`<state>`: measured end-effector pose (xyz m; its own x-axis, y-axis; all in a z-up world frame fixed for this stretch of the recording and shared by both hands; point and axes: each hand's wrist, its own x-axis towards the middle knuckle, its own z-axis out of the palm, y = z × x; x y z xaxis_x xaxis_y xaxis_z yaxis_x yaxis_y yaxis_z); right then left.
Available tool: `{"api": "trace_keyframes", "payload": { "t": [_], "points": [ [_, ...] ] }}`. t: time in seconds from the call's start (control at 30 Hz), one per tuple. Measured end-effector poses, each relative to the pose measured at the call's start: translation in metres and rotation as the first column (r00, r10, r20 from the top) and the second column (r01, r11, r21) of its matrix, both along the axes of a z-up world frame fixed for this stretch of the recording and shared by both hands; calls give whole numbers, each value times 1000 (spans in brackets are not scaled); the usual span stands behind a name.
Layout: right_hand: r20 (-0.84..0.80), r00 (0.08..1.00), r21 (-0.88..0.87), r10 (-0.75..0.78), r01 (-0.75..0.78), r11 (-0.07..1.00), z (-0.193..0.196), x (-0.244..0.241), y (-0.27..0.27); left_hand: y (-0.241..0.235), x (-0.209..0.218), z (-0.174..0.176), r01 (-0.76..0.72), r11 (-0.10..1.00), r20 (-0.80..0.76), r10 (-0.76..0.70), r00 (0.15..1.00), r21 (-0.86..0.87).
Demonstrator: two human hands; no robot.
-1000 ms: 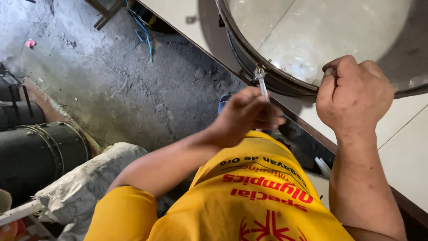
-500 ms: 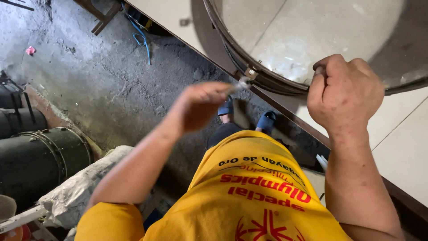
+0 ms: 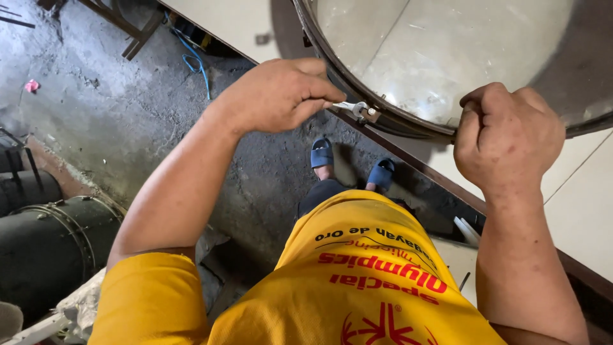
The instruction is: The person uses a wrench to tighten bolts on the rim of a large metal pot lid. They move around the pot to access different bolts, securing the lid in place.
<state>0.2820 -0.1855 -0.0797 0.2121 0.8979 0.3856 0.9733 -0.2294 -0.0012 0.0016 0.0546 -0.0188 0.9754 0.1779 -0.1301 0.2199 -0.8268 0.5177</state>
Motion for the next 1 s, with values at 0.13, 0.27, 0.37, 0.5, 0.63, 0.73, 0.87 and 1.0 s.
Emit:
{"api": "trace_keyframes", "payload": {
  "t": [0.13, 0.27, 0.37, 0.5, 0.63, 0.73, 0.87, 1.0],
  "points": [
    [14, 1000, 1, 4, -4, 1000, -1, 1, -1, 14, 0, -14, 122, 993, 51, -121, 991, -3],
    [-5, 1000, -40, -10, 10, 999, 1, -1, -1, 19, 2, -18, 134, 984, 163, -114, 980, -115],
    [-2, 1000, -49, -14, 14, 999, 2, -1, 0, 17, 8, -14, 115, 987, 72, -108, 992, -112],
    [4, 1000, -27, -1, 1, 1000, 3, -1, 0, 4, 14, 1, 39, 993, -55, -45, 997, -110],
    [-25, 1000, -28, 7, -8, 1000, 6, -3, 2, -10, 12, 3, -43, 990, -106, 29, 994, -131],
    [12, 1000, -30, 1, -1, 1000, 0, 0, 1, -22, 4, -1, -90, 972, -22, 87, 996, -218],
    [52, 999, -21, -8, 10, 1000, -3, 2, 2, -50, 6, 0, -346, 882, -149, 314, 938, -321],
    [38, 999, -33, -5, 7, 999, -6, 1, 0, -91, 2, -13, -473, 778, -7, 517, 856, -415]
  ]
}}
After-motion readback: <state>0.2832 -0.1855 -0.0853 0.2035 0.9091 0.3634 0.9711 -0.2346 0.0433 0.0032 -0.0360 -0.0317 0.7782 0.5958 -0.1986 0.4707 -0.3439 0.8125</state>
